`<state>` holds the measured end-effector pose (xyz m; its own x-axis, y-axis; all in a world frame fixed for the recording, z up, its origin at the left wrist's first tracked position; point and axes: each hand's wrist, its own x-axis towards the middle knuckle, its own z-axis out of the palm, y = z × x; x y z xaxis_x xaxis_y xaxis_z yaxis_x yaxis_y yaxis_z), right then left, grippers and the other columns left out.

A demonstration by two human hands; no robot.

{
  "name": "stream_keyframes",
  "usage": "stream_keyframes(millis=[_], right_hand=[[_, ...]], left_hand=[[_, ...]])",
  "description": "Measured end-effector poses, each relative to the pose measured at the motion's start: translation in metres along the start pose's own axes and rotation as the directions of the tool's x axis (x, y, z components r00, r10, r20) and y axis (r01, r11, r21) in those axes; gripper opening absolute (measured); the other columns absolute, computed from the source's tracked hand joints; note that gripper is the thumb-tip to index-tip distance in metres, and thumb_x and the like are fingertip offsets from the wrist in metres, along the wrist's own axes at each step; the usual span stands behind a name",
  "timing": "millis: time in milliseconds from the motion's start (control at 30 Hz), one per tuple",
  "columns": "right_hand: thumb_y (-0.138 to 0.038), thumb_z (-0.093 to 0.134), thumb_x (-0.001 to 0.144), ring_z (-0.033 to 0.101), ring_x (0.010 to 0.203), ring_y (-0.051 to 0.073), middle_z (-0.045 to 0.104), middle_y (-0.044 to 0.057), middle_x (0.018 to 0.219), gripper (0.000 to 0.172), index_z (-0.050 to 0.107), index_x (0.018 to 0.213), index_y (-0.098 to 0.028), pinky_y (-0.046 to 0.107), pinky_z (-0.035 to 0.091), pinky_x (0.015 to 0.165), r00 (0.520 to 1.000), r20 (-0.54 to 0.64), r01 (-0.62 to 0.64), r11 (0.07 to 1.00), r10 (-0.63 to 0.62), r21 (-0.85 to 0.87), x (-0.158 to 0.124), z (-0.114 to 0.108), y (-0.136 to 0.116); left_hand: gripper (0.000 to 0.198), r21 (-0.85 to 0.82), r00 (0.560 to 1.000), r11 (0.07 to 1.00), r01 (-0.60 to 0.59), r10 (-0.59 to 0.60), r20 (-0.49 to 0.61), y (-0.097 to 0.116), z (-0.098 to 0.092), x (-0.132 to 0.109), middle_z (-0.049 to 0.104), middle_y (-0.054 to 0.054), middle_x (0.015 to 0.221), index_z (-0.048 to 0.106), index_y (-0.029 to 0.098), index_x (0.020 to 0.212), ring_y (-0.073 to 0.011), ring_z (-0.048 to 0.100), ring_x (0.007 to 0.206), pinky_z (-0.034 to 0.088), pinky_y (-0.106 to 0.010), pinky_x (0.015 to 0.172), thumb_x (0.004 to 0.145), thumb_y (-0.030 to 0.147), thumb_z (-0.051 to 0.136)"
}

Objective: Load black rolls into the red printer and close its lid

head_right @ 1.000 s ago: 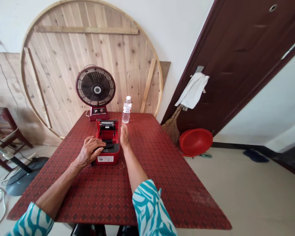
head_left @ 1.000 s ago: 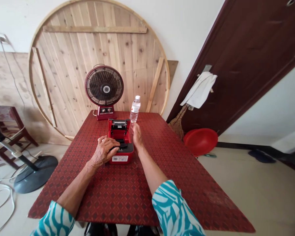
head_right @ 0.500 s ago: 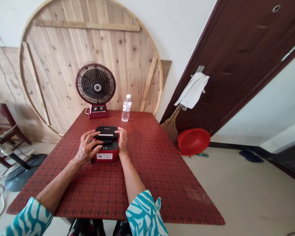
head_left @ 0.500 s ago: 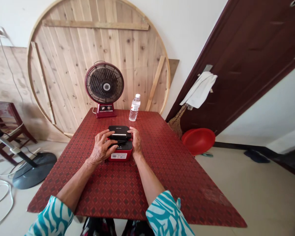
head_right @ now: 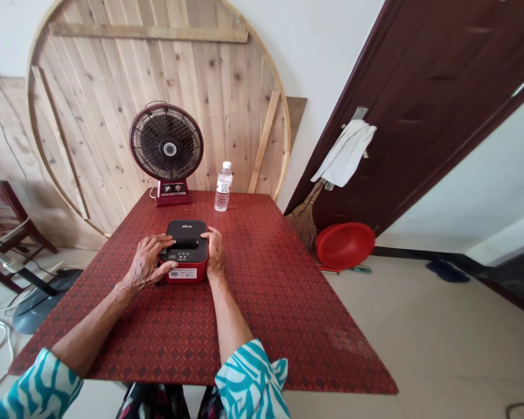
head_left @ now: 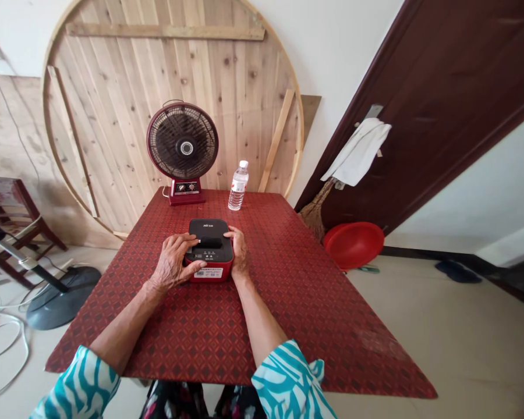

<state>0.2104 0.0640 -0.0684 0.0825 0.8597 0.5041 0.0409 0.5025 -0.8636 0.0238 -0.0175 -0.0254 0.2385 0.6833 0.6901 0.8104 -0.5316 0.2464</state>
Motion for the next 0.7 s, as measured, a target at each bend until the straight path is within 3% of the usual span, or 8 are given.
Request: stream_keyframes(millis=[233, 367, 500, 633, 700], right_hand=[[-0.045, 0.032, 0.092, 0.052, 0.116, 0.019, 0.06, 0.005, 0.118, 0.04, 0.065, 0.085, -0.024, 0.037, 0.035, 0.106, 1.0, 0.008, -0.013, 1.0, 0.013, 0.01, 0.001, -0.001, 0.002], [-0.051, 0.035, 0.091, 0.053, 0.117, 0.019, 0.062, 0.006, 0.12, 0.042, 0.064, 0.104, -0.023, 0.038, 0.035, 0.106, 0.997, -0.024, -0.077, 0.995, 0.079, 0.068, -0.003, 0.0, 0.005], [-0.059, 0.039, 0.088, 0.054, 0.119, 0.021, 0.061, 0.008, 0.127, 0.053, 0.058, 0.12, -0.022, 0.039, 0.037, 0.105, 0.973, -0.042, -0.215, 0.958, 0.227, 0.191, -0.008, 0.004, 0.014], [-0.061, 0.042, 0.086, 0.055, 0.117, 0.022, 0.064, 0.007, 0.125, 0.053, 0.061, 0.116, -0.021, 0.038, 0.039, 0.103, 0.965, -0.033, -0.25, 0.946, 0.262, 0.208, -0.008, 0.005, 0.018], [-0.059, 0.042, 0.086, 0.056, 0.115, 0.022, 0.066, 0.007, 0.122, 0.052, 0.062, 0.115, -0.022, 0.038, 0.04, 0.101, 0.965, -0.029, -0.251, 0.947, 0.262, 0.198, -0.007, 0.005, 0.017]], left_hand=[[0.051, 0.001, 0.999, 1.0, -0.011, 0.011, -0.042, 0.0, 0.002, 0.0, 0.067, -0.013, 0.114, 0.063, 0.017, 0.111, -0.0274, 0.057, 0.113, 0.037, -0.044, 0.099, 0.085, 0.06, 0.053], [0.054, -0.075, 0.999, 0.997, 0.035, -0.036, -0.014, 0.001, -0.001, -0.002, 0.065, -0.013, 0.118, 0.061, 0.018, 0.115, -0.0272, 0.054, 0.116, 0.034, -0.045, 0.102, 0.088, 0.062, 0.045], [0.05, -0.225, 0.975, 0.952, 0.207, -0.218, -0.029, -0.003, -0.006, -0.006, 0.065, -0.011, 0.117, 0.059, 0.019, 0.118, -0.0245, 0.056, 0.111, 0.037, -0.042, 0.101, 0.093, 0.054, 0.036], [0.04, -0.408, 0.894, 0.818, 0.406, -0.448, -0.007, -0.009, -0.008, -0.008, 0.067, -0.007, 0.106, 0.062, 0.02, 0.115, -0.0234, 0.059, 0.104, 0.042, -0.038, 0.093, 0.09, 0.045, 0.043], [0.038, -0.529, 0.853, 0.713, 0.46, -0.52, 0.04, -0.009, -0.007, -0.006, 0.066, -0.005, 0.094, 0.062, 0.019, 0.113, -0.0206, 0.061, 0.091, 0.046, -0.033, 0.083, 0.086, 0.042, 0.05]])
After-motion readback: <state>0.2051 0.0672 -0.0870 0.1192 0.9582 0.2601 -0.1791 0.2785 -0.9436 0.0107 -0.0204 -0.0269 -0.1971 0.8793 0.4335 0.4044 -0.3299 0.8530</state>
